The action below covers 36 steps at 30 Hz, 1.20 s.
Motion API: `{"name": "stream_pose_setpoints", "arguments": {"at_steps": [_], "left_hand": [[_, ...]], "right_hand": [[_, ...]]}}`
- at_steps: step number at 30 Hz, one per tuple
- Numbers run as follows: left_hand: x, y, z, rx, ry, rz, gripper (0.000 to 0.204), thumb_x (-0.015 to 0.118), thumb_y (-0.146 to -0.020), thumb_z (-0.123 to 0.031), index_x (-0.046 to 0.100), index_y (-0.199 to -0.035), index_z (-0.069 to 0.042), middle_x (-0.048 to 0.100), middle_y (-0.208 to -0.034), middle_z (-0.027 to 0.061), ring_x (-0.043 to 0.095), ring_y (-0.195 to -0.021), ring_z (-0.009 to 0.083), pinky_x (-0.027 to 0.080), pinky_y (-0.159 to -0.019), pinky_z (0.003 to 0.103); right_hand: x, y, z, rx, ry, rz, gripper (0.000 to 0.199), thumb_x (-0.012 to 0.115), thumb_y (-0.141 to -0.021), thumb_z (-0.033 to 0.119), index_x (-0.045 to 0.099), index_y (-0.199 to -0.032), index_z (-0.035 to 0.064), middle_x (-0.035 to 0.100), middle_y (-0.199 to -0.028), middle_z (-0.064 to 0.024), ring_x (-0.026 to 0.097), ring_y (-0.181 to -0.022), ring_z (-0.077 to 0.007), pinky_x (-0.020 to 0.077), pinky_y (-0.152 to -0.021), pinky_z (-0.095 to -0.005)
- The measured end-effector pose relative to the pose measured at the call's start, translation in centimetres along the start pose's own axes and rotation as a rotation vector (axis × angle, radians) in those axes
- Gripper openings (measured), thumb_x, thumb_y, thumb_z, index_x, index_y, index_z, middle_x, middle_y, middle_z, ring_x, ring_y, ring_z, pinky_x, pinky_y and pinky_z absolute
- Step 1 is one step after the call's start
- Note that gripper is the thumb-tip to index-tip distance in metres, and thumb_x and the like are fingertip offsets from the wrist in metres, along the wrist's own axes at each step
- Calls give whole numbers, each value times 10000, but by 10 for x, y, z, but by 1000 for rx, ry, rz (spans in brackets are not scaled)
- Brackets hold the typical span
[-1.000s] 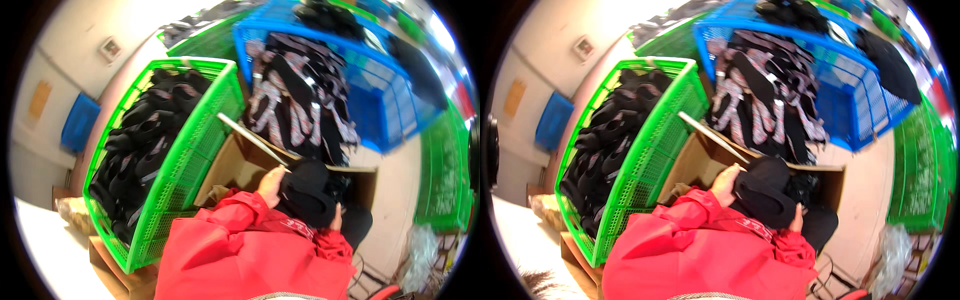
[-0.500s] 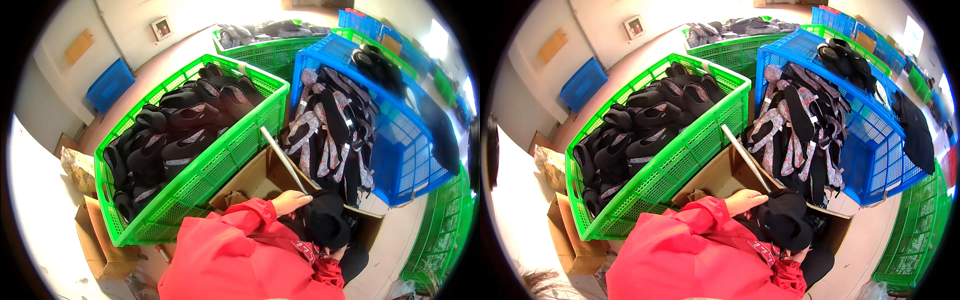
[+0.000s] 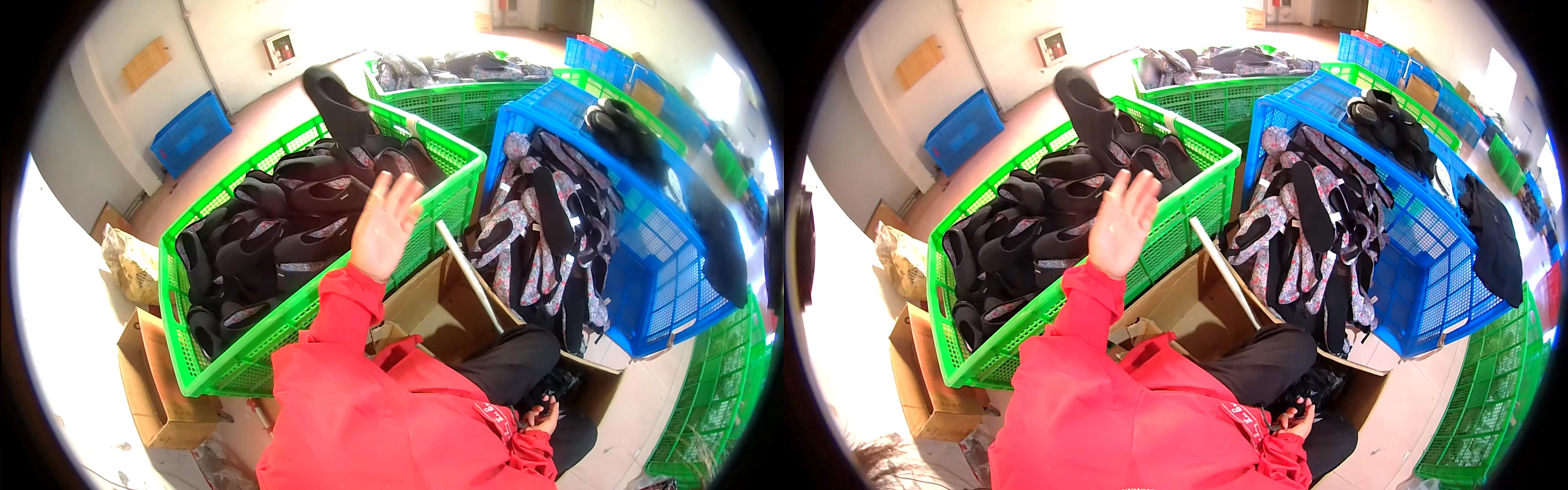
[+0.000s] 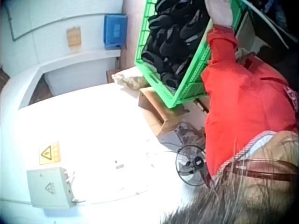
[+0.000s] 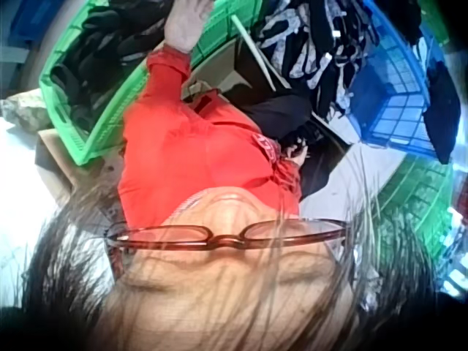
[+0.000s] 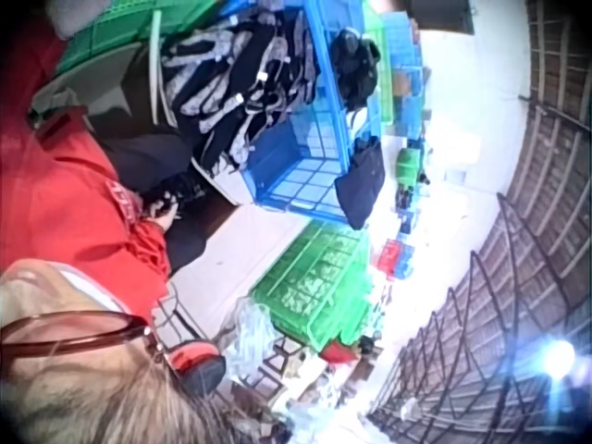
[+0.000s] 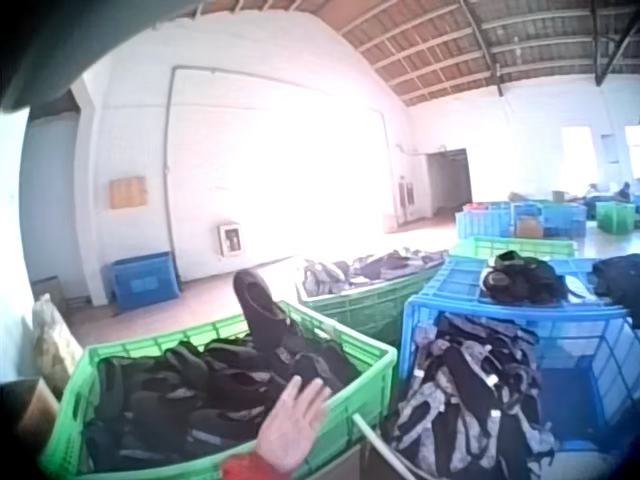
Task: The person sits on the floor and sews a patterned fabric upper onto a black slipper sole using a needle and thread. They repeatedly pull the thread through the fabric and sole to secure the upper, handling the slipper with both hands to adjust its position.
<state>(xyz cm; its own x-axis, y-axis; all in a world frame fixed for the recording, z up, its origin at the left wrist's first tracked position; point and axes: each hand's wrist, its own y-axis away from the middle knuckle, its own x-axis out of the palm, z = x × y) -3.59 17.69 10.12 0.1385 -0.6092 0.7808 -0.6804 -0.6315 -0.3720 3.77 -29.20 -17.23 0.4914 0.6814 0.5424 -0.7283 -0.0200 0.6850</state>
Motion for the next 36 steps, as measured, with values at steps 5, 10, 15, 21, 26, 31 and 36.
{"name": "stream_pose_setpoints", "arguments": {"at_steps": [5,10,15,21,26,31,36], "left_hand": [[-27,44,45,-410,-157,14,435,515,-986,-226,445,-1363,-21,632,-1188,179,660,-981,236,532,-874,361],[-30,62,102,-667,-140,7,362,539,-983,-208,518,-1310,-52,666,-1112,104,641,-976,162,504,-862,295],[-23,60,140,-835,-199,82,369,542,-979,-199,520,-1324,-72,655,-1113,80,631,-1007,165,491,-871,297],[-56,73,202,-1045,-536,45,383,559,-974,-182,513,-1342,-86,635,-1139,73,617,-1017,166,491,-881,312],[-113,77,268,-699,-1442,419,555,654,-884,-264,480,-1350,-18,589,-1237,179,548,-1181,308,431,-992,386],[-125,52,315,-723,-1678,303,569,702,-794,-320,530,-1221,14,622,-1140,237,584,-1089,389,461,-937,438],[-119,23,360,-1012,-1527,-144,534,721,-781,-322,440,-1070,29,673,-756,159,661,-534,230,549,-563,346]], "right_hand": [[-6,-8,-3,36,34,2,264,597,-930,351,588,-1116,165,665,-978,-5,533,-568,-107,298,-332,-204],[-16,-18,-4,21,70,-8,219,613,-915,325,629,-1088,191,685,-981,17,539,-562,-86,277,-326,-198],[-34,-37,-1,149,68,-43,180,635,-899,315,627,-1041,205,650,-875,18,483,-510,-112,272,-327,-225],[5,-8,-1,48,16,-59,225,590,-934,289,581,-1101,139,665,-903,-47,526,-546,-146,308,-340,-239],[5,-9,1,58,8,-64,140,626,-907,259,597,-993,151,657,-875,-9,499,-536,-121,287,-330,-230],[10,-8,3,75,-2,-67,168,624,-911,256,573,-1029,149,640,-922,-20,503,-565,-125,291,-336,-229],[-25,-37,-12,-94,147,-42,215,614,-913,255,551,-1085,141,630,-939,-43,491,-577,-137,304,-357,-228]]}}
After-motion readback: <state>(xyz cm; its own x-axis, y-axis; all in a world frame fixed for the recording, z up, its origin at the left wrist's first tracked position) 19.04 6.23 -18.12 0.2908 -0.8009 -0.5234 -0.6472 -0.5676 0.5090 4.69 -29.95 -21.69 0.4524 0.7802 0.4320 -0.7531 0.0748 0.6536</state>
